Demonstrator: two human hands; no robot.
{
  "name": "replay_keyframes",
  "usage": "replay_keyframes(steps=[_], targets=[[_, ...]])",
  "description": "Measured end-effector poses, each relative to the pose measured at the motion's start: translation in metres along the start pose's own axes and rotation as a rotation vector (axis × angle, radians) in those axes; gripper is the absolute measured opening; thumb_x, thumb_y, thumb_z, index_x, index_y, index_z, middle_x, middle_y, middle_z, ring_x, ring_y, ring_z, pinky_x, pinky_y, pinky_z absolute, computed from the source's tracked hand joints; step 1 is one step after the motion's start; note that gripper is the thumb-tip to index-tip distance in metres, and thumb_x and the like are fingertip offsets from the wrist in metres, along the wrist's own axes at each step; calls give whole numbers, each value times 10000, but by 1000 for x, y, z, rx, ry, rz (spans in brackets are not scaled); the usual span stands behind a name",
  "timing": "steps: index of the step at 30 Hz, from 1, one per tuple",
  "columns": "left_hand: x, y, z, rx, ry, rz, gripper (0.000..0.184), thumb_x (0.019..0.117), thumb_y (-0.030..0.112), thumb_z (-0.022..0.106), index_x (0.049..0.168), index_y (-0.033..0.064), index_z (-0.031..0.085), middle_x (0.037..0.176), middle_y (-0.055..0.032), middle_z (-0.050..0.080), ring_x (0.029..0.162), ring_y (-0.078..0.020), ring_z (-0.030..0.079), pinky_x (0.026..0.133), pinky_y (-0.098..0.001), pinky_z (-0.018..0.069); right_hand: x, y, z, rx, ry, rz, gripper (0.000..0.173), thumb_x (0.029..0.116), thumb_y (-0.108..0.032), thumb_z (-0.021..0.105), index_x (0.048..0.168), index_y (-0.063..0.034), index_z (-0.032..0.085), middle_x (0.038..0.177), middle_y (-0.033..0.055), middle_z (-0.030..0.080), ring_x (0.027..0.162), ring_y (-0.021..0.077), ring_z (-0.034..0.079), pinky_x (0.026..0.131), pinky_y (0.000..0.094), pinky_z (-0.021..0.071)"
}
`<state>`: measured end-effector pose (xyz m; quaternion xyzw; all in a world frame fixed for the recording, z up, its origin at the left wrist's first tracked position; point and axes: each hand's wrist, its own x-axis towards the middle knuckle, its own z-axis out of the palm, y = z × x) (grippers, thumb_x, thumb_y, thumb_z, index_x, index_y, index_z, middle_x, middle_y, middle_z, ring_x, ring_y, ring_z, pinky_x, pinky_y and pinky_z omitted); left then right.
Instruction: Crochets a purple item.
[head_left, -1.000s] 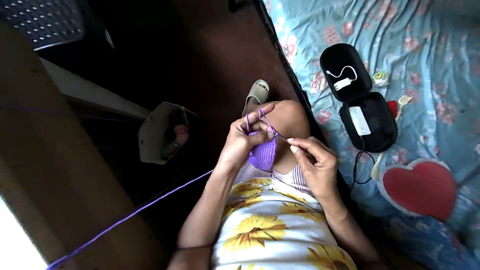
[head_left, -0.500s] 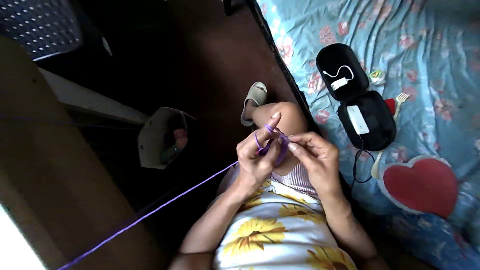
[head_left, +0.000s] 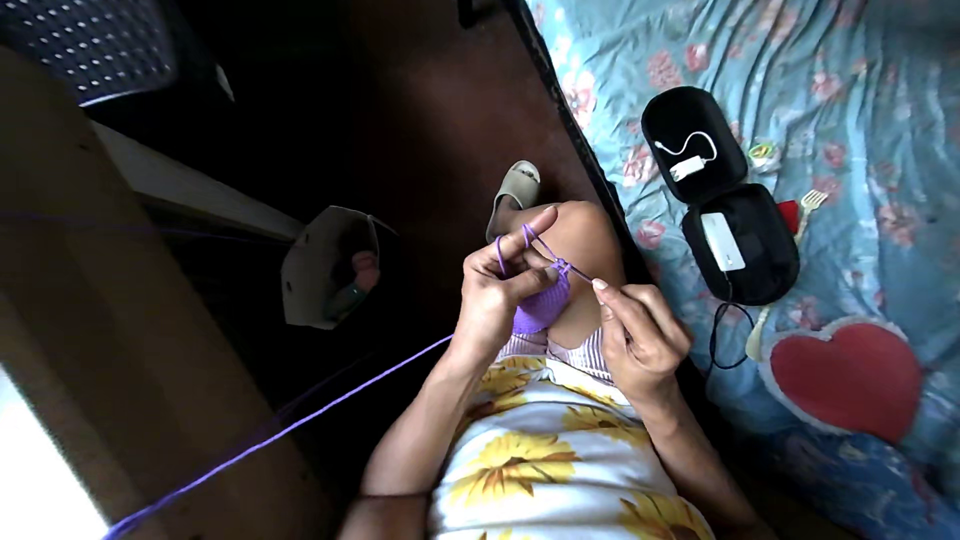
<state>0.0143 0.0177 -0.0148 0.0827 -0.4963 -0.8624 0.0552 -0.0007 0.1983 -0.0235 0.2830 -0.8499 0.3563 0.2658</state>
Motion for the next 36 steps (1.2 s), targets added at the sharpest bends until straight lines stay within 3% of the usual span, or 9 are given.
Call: replay_keyframes(steps=[6, 9, 13, 17, 21, 27, 31, 34, 36], targets=[[8, 10, -21, -79, -176, -137, 432, 817, -122, 566, 1204, -3, 717, 733, -11, 695, 580, -34, 615, 548, -181, 537, -6, 3, -5, 60, -39, -24, 127, 944, -51, 658, 940, -46, 784, 777, 99, 654, 711, 120, 615, 657, 202, 507], [12, 5, -28, -117, -251, -167, 411, 809, -103, 588, 1177, 14, 732, 756, 0, 712, 617, -32, 639, 590, -189, 554, -9, 4, -7, 87, -48, -26, 128, 945, -55, 656, 942, -45, 784, 775, 98, 652, 711, 113, 616, 662, 200, 510], [6, 8, -17, -52, -222, -147, 493, 812, -154, 571, 1273, -13, 676, 750, -20, 694, 591, -41, 618, 559, -180, 540, -8, 0, -9, 232, -67, 122, 104, 951, -51, 674, 962, -6, 767, 807, 81, 660, 737, 47, 619, 676, 138, 516], [-3, -5, 5, 60, -106, 65, 524, 841, -125, 627, 1352, -9, 630, 762, -6, 707, 603, -35, 607, 576, -189, 525, -2, -3, -12, 387, -66, 327, 81, 923, -20, 704, 981, 1, 756, 838, 8, 672, 758, -19, 611, 685, 118, 526], [-4, -9, 7, 93, -37, 133, 481, 851, -127, 620, 1317, -11, 660, 795, -12, 735, 640, -43, 645, 616, -208, 557, -4, -2, -11, 201, -32, 210, 100, 929, -22, 685, 960, 11, 774, 790, 68, 658, 722, 21, 605, 657, 119, 502], [5, 4, -9, -73, -132, -119, 463, 811, -125, 545, 1231, -8, 702, 706, 3, 667, 582, -38, 602, 560, -191, 533, -8, 3, -13, 60, -45, 24, 139, 937, -54, 656, 936, -29, 793, 762, 100, 661, 691, 97, 617, 627, 176, 498], [11, 4, -18, -111, -236, -203, 426, 787, -104, 567, 1159, 15, 737, 740, 7, 708, 596, -22, 632, 566, -175, 543, -11, 3, -16, 78, -55, 7, 125, 938, -53, 664, 923, -31, 786, 753, 103, 651, 686, 100, 609, 632, 178, 493], [6, 3, -12, -72, -239, -159, 482, 801, -134, 582, 1252, -3, 692, 744, -9, 699, 587, -36, 617, 554, -182, 535, -11, -2, -18, 267, -70, 183, 97, 932, -39, 686, 948, 9, 768, 802, 70, 666, 722, 17, 606, 662, 114, 508], [0, -3, 0, -12, -193, -41, 529, 817, -142, 601, 1327, -6, 648, 722, -9, 680, 562, -35, 579, 533, -179, 502, -8, -4, -18, 427, -82, 361, 100, 920, -15, 697, 991, 7, 764, 841, 16, 682, 752, -8, 619, 686, 129, 542]])
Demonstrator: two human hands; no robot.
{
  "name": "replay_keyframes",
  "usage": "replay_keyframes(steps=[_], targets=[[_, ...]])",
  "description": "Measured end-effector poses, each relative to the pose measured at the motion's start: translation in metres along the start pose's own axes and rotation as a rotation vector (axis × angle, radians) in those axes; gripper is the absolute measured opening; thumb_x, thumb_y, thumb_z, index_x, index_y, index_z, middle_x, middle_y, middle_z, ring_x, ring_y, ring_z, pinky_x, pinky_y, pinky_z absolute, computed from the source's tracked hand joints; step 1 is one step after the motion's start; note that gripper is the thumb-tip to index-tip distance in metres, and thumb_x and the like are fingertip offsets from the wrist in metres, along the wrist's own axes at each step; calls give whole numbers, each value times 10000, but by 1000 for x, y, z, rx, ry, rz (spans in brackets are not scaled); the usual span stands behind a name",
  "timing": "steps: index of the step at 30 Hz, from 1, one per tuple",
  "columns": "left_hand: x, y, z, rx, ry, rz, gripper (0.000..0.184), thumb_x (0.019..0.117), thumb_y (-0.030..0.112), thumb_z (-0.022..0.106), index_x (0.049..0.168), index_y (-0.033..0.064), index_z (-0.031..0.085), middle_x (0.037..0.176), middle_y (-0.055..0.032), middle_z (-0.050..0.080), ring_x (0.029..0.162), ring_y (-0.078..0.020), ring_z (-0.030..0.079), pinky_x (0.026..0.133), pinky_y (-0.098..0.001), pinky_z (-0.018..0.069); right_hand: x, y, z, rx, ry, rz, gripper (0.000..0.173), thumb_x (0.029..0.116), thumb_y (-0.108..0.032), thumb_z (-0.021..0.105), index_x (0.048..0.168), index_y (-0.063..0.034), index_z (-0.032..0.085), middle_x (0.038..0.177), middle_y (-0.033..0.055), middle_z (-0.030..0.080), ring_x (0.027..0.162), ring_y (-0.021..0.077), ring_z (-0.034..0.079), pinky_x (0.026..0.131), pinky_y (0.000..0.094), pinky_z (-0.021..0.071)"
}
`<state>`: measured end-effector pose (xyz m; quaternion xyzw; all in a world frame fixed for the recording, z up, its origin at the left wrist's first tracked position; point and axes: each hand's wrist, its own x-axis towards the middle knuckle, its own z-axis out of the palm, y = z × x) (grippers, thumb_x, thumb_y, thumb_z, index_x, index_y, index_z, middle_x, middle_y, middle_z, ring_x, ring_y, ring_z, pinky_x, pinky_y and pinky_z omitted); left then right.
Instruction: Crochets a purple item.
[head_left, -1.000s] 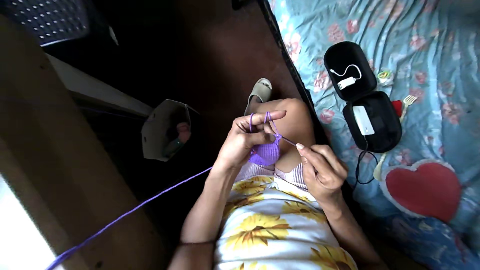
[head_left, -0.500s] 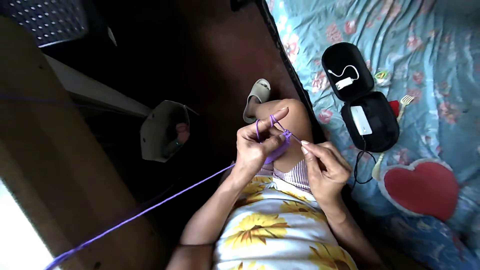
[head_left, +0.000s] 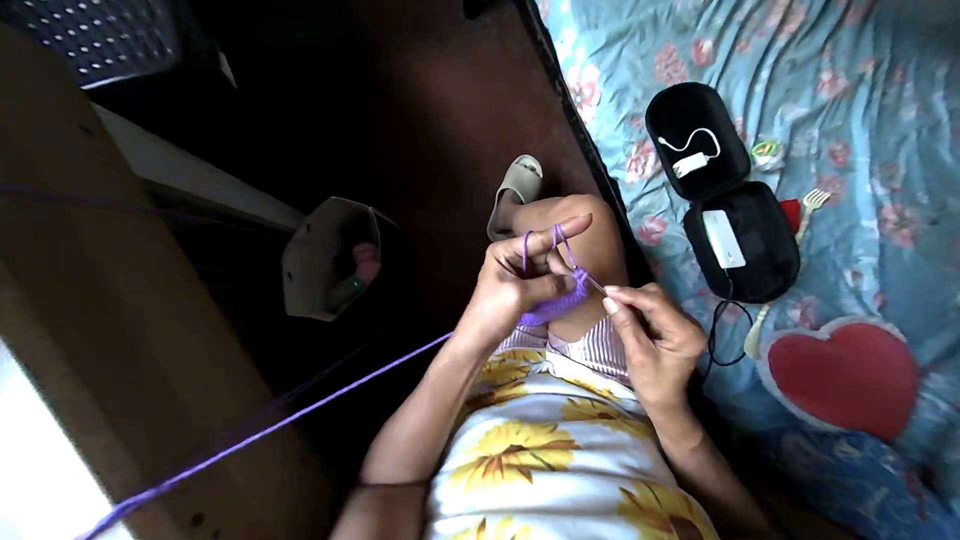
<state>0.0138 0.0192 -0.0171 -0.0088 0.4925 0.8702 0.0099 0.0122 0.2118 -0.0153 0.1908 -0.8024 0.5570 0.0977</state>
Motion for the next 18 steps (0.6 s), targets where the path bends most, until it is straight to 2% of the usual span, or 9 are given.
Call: replay_keyframes(steps=[2, 5, 7, 10, 12, 15, 18], targets=[[-1, -7, 13, 94, 80, 132, 531, 828, -136, 613, 1345, -16, 635, 739, -4, 692, 594, -34, 599, 572, -189, 521, 3, 0, 1, 28, 18, 62, 122, 914, 0, 694, 1014, 0, 765, 860, -2, 695, 769, -6, 632, 704, 145, 557], [-2, -14, 19, 175, 176, 251, 486, 836, -140, 623, 1310, -36, 651, 808, 1, 729, 672, -34, 651, 646, -207, 562, 3, 3, 5, -192, 77, -76, 122, 928, -25, 683, 996, 11, 778, 803, 49, 656, 724, 3, 593, 660, 112, 500], [-2, -11, 17, 176, 197, 217, 477, 843, -137, 621, 1305, -26, 661, 802, -2, 734, 651, -33, 646, 625, -203, 559, 2, 6, 6, -327, 103, -195, 136, 938, -33, 666, 988, 0, 788, 777, 85, 644, 697, 49, 594, 636, 139, 490], [-3, -1, 9, 93, 169, 70, 484, 860, -117, 597, 1323, 9, 665, 755, -14, 703, 604, -46, 607, 588, -204, 532, 1, 10, 3, -419, 92, -304, 145, 945, -49, 654, 984, -20, 791, 766, 105, 646, 694, 103, 610, 631, 184, 499], [-1, 4, 2, 33, 140, -17, 458, 851, -111, 563, 1274, 6, 693, 717, -1, 679, 582, -37, 591, 562, -196, 521, -1, 12, 0, -424, 63, -336, 153, 944, -54, 648, 985, -31, 794, 766, 103, 644, 694, 113, 607, 632, 192, 495], [4, 9, -10, -37, 41, -119, 444, 816, -101, 540, 1209, 7, 716, 716, 24, 672, 590, -24, 604, 562, -187, 531, -3, 15, -5, -368, 22, -353, 137, 937, -47, 655, 950, -35, 790, 763, 102, 648, 689, 105, 606, 637, 179, 497], [7, 7, -16, -89, -33, -151, 404, 796, -94, 559, 1135, 19, 748, 736, 14, 702, 611, -25, 636, 587, -188, 555, -3, 17, -11, -186, -45, -246, 121, 941, -57, 668, 945, -16, 782, 792, 77, 663, 726, 31, 610, 669, 123, 505]])
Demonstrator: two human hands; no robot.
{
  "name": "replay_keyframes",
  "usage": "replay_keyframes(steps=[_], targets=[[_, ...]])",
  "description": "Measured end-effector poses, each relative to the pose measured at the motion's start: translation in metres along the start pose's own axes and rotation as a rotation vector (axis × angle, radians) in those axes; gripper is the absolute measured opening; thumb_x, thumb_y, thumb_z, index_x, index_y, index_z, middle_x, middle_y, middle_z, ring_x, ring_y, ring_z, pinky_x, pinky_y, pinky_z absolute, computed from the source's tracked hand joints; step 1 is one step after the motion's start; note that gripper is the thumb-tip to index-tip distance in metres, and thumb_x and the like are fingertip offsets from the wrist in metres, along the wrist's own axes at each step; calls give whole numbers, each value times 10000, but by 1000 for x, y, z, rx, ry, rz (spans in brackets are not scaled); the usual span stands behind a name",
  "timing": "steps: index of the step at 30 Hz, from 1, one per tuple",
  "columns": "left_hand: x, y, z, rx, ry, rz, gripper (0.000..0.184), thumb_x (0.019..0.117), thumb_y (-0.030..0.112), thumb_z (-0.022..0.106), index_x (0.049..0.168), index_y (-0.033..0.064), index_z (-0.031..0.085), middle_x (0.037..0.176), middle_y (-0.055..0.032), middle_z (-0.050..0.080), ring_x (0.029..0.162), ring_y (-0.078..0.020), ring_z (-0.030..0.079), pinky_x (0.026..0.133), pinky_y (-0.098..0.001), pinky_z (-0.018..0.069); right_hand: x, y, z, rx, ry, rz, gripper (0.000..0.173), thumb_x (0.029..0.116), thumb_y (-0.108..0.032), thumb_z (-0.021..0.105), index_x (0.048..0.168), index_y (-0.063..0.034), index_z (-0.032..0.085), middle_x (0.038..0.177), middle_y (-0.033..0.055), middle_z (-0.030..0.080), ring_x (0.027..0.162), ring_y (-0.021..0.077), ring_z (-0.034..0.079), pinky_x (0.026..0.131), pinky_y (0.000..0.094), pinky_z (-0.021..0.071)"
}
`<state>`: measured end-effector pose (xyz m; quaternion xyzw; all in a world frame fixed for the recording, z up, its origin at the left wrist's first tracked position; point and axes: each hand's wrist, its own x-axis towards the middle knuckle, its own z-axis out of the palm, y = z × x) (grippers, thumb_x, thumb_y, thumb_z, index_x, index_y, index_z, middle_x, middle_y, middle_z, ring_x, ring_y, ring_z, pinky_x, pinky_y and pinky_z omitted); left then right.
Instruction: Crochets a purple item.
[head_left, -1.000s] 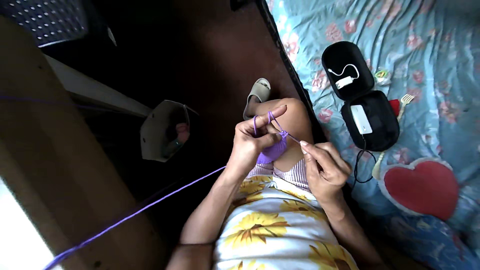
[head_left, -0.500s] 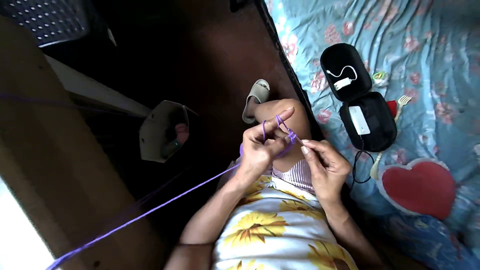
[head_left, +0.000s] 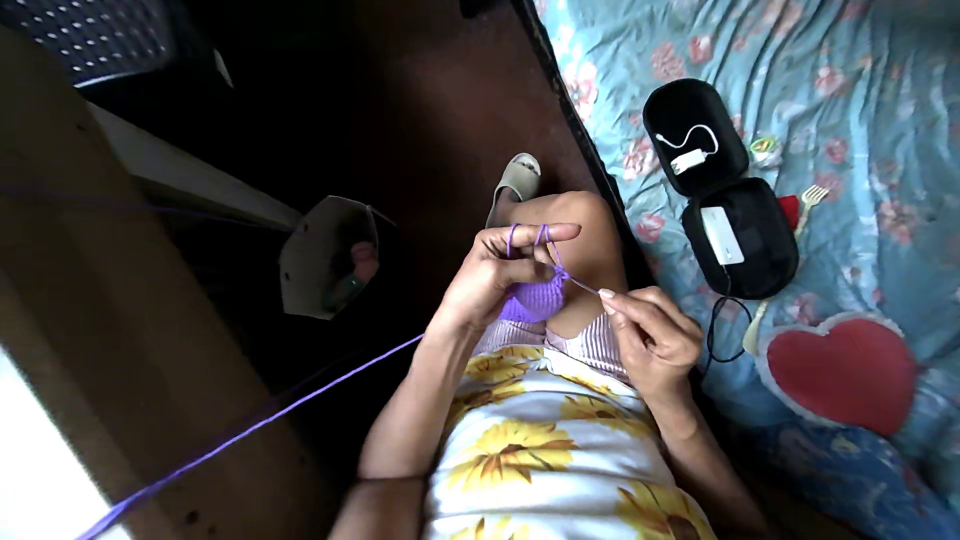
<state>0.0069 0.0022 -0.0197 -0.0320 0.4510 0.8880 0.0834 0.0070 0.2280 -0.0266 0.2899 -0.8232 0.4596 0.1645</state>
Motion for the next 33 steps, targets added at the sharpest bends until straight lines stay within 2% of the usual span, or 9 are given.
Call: replay_keyframes(steps=[5, 9, 11, 14, 18, 23, 26, 30, 33], targets=[[3, -2, -11, -79, -190, -20, 324, 818, -67, 610, 1064, 49, 785, 798, 4, 748, 700, -22, 680, 668, -190, 574, 2, 4, -8, 510, -90, 325, 109, 928, -82, 714, 995, -110, 796, 874, -53, 722, 769, -11, 650, 704, 161, 565], [-3, -6, 12, -23, -100, 53, 318, 841, -90, 586, 1098, -3, 750, 757, -12, 713, 624, -34, 634, 588, -193, 548, 12, 1, -2, 853, -142, 549, 155, 935, -127, 704, 1063, -160, 784, 886, -65, 725, 636, -53, 544, 557, 121, 433], [-5, -8, 25, 58, -29, 89, 341, 851, -110, 578, 1139, -15, 735, 775, -15, 716, 627, -33, 624, 586, -193, 539, 16, -5, 6, 909, -131, 556, 200, 920, -140, 733, 1117, -164, 758, 913, -59, 718, 652, -46, 553, 579, 128, 457], [-8, -8, 36, 108, 41, 130, 344, 874, -133, 574, 1168, -29, 719, 840, -46, 726, 689, -50, 644, 642, -212, 559, 23, -14, 14, 865, -159, 461, 331, 900, -128, 755, 1222, -154, 687, 1077, -11, 715, 887, 46, 683, 777, 210, 590], [-15, 0, 43, 159, 56, 152, 312, 883, -117, 584, 1137, -21, 740, 904, -68, 750, 730, -58, 667, 671, -218, 566, 25, -19, 13, 871, -146, 440, 353, 869, -2, 722, 1196, -131, 696, 1064, 16, 721, 884, 83, 708, 777, 244, 614], [-28, 18, 32, 184, -43, 97, 125, 896, 23, 655, 804, 73, 723, 748, -4, 700, 625, -8, 619, 564, -168, 515, 23, -23, -2, 1175, -95, 532, 278, 850, 30, 700, 1073, -130, 749, 910, -1, 746, 560, -43, 540, 471, 121, 418], [-42, 34, 23, 480, -131, 30, 149, 855, 62, 687, 710, 90, 669, 641, 43, 650, 512, 44, 534, 439, -125, 398, 23, -25, -17, 1288, -55, 564, 256, 832, 32, 689, 1032, -118, 748, 855, -6, 730, 508, -46, 501, 425, 116, 377], [-47, 43, 15, 699, -271, 39, 198, 898, 139, 691, 706, 92, 702, 756, 59, 710, 639, 36, 612, 543, -153, 475, 20, -29, -29, 1338, -47, 540, 234, 843, 15, 673, 1020, -123, 740, 864, -6, 731, 522, -30, 528, 430, 121, 397], [-47, 37, 24, 343, -192, 261, 189, 932, 276, 689, 797, 166, 763, 1015, 38, 762, 951, -46, 692, 845, -258, 561, 19, -36, -29, 1339, -81, 565, 236, 853, 22, 669, 1030, -118, 737, 838, -7, 728, 518, -31, 527, 436, 123, 404]])
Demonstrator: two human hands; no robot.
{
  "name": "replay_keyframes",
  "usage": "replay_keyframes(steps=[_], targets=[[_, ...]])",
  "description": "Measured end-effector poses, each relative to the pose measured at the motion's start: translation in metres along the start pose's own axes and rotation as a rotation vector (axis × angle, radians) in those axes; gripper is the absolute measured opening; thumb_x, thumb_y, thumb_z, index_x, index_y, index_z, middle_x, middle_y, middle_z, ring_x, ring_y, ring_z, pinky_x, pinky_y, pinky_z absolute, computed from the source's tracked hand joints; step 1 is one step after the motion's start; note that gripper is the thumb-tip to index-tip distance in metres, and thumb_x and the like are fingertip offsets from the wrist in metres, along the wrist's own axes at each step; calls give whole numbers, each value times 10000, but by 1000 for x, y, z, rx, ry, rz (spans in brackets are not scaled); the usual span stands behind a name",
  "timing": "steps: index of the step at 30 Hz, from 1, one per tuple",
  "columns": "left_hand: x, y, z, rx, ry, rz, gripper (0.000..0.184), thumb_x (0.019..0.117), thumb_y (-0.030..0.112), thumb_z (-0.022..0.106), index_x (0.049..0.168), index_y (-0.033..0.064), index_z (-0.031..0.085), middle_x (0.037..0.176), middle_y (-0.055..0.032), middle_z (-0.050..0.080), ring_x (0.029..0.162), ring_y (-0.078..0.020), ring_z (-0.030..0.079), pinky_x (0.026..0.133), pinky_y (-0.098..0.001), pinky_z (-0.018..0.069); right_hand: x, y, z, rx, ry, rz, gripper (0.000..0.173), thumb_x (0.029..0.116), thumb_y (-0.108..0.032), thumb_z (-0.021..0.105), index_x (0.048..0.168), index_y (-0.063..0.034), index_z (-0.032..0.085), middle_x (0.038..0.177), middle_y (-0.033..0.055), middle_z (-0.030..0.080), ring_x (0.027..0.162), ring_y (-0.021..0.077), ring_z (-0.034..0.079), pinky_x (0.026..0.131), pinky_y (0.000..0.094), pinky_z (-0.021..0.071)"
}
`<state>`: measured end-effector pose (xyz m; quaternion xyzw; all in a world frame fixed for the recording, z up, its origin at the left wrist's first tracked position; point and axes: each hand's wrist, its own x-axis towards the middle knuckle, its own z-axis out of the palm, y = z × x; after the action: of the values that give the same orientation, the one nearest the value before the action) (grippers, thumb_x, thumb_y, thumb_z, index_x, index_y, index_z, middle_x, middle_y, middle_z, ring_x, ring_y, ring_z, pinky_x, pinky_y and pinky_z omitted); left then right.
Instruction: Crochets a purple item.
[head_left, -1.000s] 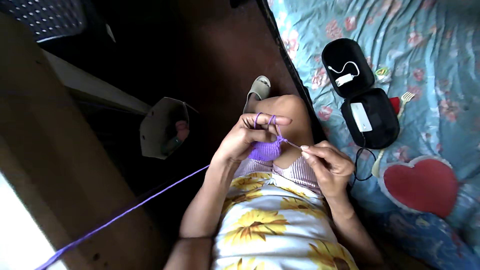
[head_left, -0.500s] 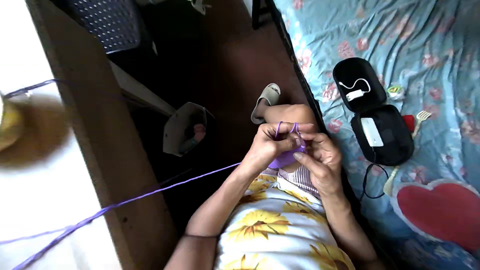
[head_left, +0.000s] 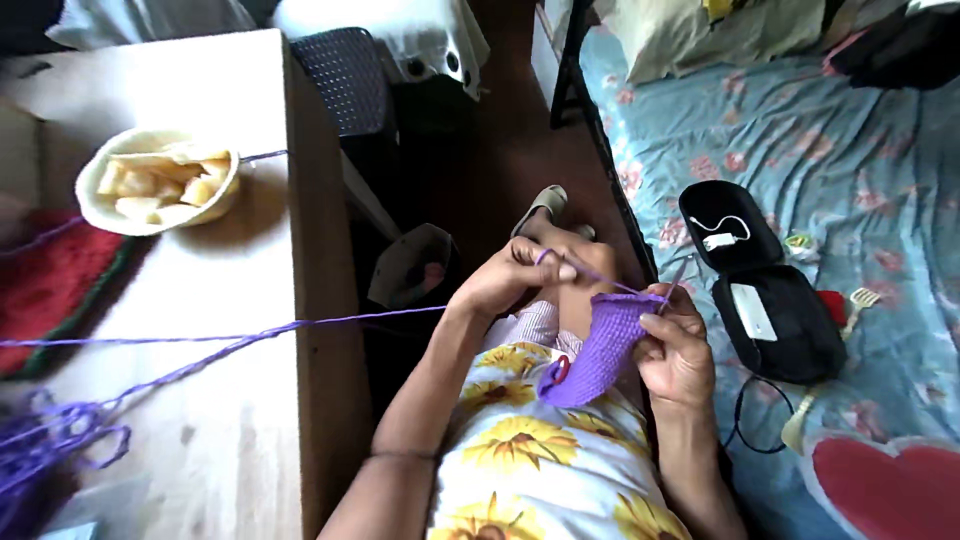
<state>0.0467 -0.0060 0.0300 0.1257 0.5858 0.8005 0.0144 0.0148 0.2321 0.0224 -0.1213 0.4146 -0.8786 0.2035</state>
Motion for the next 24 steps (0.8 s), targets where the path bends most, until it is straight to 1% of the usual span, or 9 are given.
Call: replay_keyframes(steps=[1, 2, 4, 6, 8, 10, 13, 18, 24], targets=[[3, 0, 7, -93, 40, 71, 188, 956, 285, 680, 952, 142, 801, 1128, -1, 758, 1084, -110, 692, 974, -328, 548, 0, 1, 3, 9, -9, 18, 238, 853, 31, 668, 1036, -107, 732, 833, -1, 727, 517, -29, 527, 437, 124, 407], [7, 1, 15, -146, 77, 115, 258, 972, 232, 642, 1139, 80, 767, 1211, -51, 735, 1133, -164, 687, 1013, -371, 542, 1, 2, 5, 20, -16, 32, 239, 849, 42, 663, 1036, -93, 724, 831, 9, 727, 509, -25, 522, 430, 129, 402], [16, 5, 34, -98, 100, 106, 570, 939, 148, 601, 1487, 36, 488, 1282, -87, 682, 1074, -170, 686, 940, -359, 566, 4, 1, 9, 7, -45, 28, 247, 863, 48, 649, 1070, -77, 705, 849, 13, 725, 502, -20, 514, 423, 132, 397], [26, 9, 43, -40, 58, 73, 908, 876, 35, 684, 1630, 111, 183, 1284, -135, 655, 1024, -200, 698, 905, -374, 589, 10, -5, 11, -103, -81, -10, 287, 882, 28, 606, 1129, -106, 665, 868, -22, 721, 505, -24, 517, 419, 131, 408], [27, 16, 40, 103, 95, 104, 1054, 832, -9, 744, 1646, 113, 85, 1258, -174, 652, 986, -198, 705, 878, -355, 600, 24, -2, 20, -183, -121, -62, 330, 904, 13, 587, 1188, -137, 659, 903, -50, 736, 523, -21, 538, 429, 135, 421], [21, 29, 35, 274, 166, 119, 1018, 844, -33, 734, 1639, 70, 106, 1196, -187, 664, 950, -177, 686, 856, -329, 581, 35, 6, 35, -256, -111, -129, 322, 916, 20, 560, 1202, -119, 610, 917, -73, 727, 532, -25, 535, 432, 131, 419], [30, 24, 43, 299, 333, 86, 932, 888, -22, 697, 1640, 104, 162, 1036, -131, 707, 895, -155, 692, 847, -335, 582, 45, 14, 40, -424, -16, -235, 292, 930, 35, 529, 1216, -25, 529, 870, -66, 674, 557, -20, 525, 462, 140, 420], [37, 13, 32, 226, 595, 111, 810, 915, -34, 678, 1613, 90, 285, 933, -134, 723, 815, -159, 688, 802, -362, 582, 74, 37, 55, -634, -61, -367, 192, 962, 44, 544, 1134, -38, 524, 938, -56, 652, 791, 23, 652, 691, 214, 577], [54, 26, -4, 193, 658, 375, 725, 918, -63, 665, 1572, 21, 363, 1014, -196, 727, 858, -223, 714, 839, -393, 589, 121, 33, 95, -880, -43, -428, 202, 934, 23, 581, 1114, -42, 516, 931, -40, 613, 618, -2, 557, 555, 188, 503]])
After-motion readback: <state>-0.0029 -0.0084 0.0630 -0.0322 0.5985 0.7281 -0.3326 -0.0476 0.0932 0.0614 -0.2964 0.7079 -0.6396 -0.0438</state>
